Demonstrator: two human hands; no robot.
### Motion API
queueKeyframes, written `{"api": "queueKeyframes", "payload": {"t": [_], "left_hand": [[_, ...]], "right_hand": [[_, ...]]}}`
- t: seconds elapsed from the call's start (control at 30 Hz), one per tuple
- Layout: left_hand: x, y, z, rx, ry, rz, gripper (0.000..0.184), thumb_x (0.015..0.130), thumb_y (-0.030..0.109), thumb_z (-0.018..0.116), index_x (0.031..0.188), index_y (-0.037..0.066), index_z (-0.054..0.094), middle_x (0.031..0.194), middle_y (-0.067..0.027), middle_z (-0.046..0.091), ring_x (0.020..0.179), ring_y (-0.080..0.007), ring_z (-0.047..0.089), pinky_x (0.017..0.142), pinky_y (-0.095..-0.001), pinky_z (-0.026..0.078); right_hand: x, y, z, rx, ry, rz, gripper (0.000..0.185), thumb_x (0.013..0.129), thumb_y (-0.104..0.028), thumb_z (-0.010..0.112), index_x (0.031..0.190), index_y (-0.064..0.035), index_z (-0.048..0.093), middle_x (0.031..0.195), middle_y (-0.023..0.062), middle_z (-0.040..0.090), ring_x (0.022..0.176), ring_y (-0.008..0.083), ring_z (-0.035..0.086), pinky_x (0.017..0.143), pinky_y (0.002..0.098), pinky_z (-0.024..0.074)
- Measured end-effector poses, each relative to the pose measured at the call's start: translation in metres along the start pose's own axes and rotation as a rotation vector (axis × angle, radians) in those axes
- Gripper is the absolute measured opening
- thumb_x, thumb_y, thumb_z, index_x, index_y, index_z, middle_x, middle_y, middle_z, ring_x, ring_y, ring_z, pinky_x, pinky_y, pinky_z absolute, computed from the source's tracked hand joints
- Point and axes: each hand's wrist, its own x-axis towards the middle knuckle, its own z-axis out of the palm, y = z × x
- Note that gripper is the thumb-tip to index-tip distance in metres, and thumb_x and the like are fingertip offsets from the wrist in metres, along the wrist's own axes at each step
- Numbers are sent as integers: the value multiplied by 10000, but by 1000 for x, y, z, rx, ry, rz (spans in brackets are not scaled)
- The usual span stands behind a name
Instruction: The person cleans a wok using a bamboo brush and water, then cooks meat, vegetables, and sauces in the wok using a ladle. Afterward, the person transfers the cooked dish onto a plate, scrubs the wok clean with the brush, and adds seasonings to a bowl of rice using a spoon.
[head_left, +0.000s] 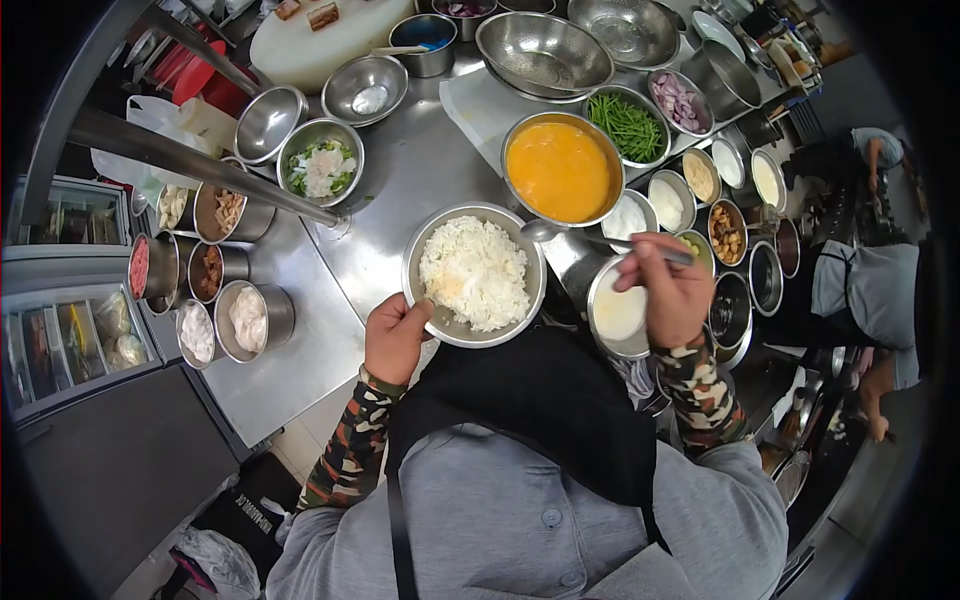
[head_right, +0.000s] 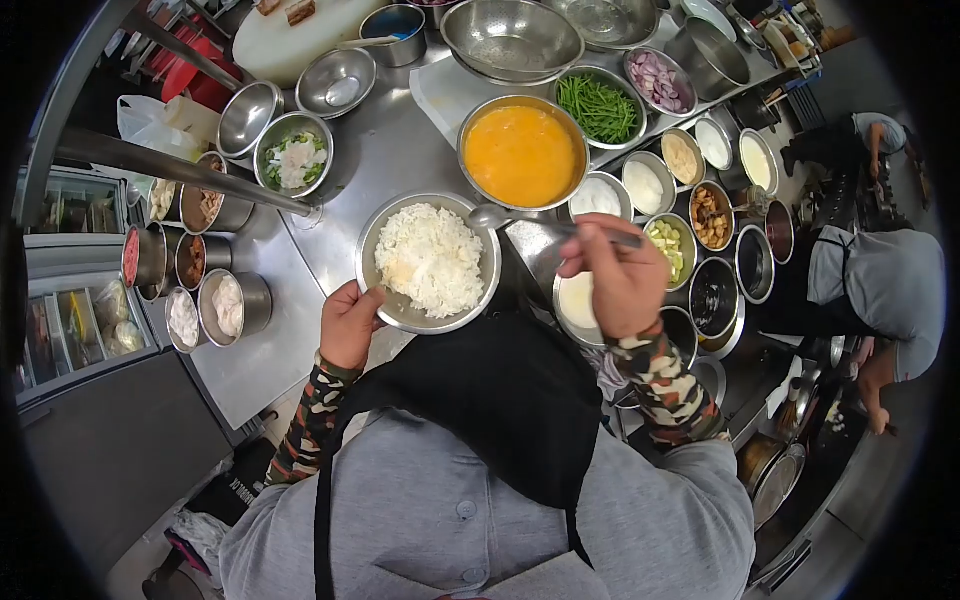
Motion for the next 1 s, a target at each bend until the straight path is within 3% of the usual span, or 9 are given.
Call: {"api": "queueKeyframes", "payload": {"t": [0.2,0.33,0.47,0.57,0.67,0.7,0.73,0.8,1.0], "left_hand": [[1,-3,-3,44,-44,12,172,900,140,595,791,7,603,683,6,576,585,-58,519,542,-218,449],[0,2,4,-18,-72,-51,141,916,89,558,946,-37,613,828,-60,653,686,-106,613,620,-244,513],[-3,8,9,52,-95,-58,134,920,102,556,951,-20,602,893,-89,669,749,-136,650,689,-267,547],[-3,8,13,13,-35,-75,95,906,90,572,904,1,605,817,-47,655,625,-73,573,577,-205,474],[-3,10,9,79,-43,-91,89,898,76,573,903,-8,602,833,-51,658,644,-83,591,588,-207,483],[-2,10,7,145,-28,-115,121,896,67,566,950,-34,603,907,-82,669,757,-137,645,693,-243,525],[-1,9,7,151,-23,-115,121,896,67,566,950,-34,603,907,-82,669,757,-137,645,693,-243,525],[4,1,9,33,27,-65,107,908,78,570,932,-12,622,847,-54,657,709,-102,614,636,-234,505],[31,-28,-11,-46,41,-101,101,901,62,565,948,-4,625,873,-60,661,732,-118,624,657,-251,515]], "right_hand": [[17,1,-62,-1,247,-69,193,936,-113,569,1012,59,612,741,96,636,573,139,603,540,244,509],[28,33,-95,-116,364,-81,169,928,-106,582,988,48,621,735,89,645,568,127,606,534,237,500],[33,68,-98,-111,320,-8,174,931,-108,570,1000,47,609,748,91,649,583,124,613,529,234,497],[32,81,-93,-114,296,60,176,933,-106,565,1012,46,606,755,94,648,587,123,611,535,237,504],[32,87,-94,-86,290,48,177,932,-102,563,1014,50,606,755,97,648,582,124,608,539,239,509],[31,83,-94,-81,307,3,172,931,-99,567,1011,48,609,746,97,647,573,127,606,542,238,511],[30,78,-95,-74,306,7,172,931,-99,567,1011,48,609,746,97,647,573,127,606,542,238,511],[28,72,-103,-30,384,19,171,926,-97,574,1016,44,611,734,99,644,566,131,605,538,240,513],[31,85,-124,11,424,182,183,924,-104,590,1014,49,631,736,104,646,568,147,613,536,256,522]]}}
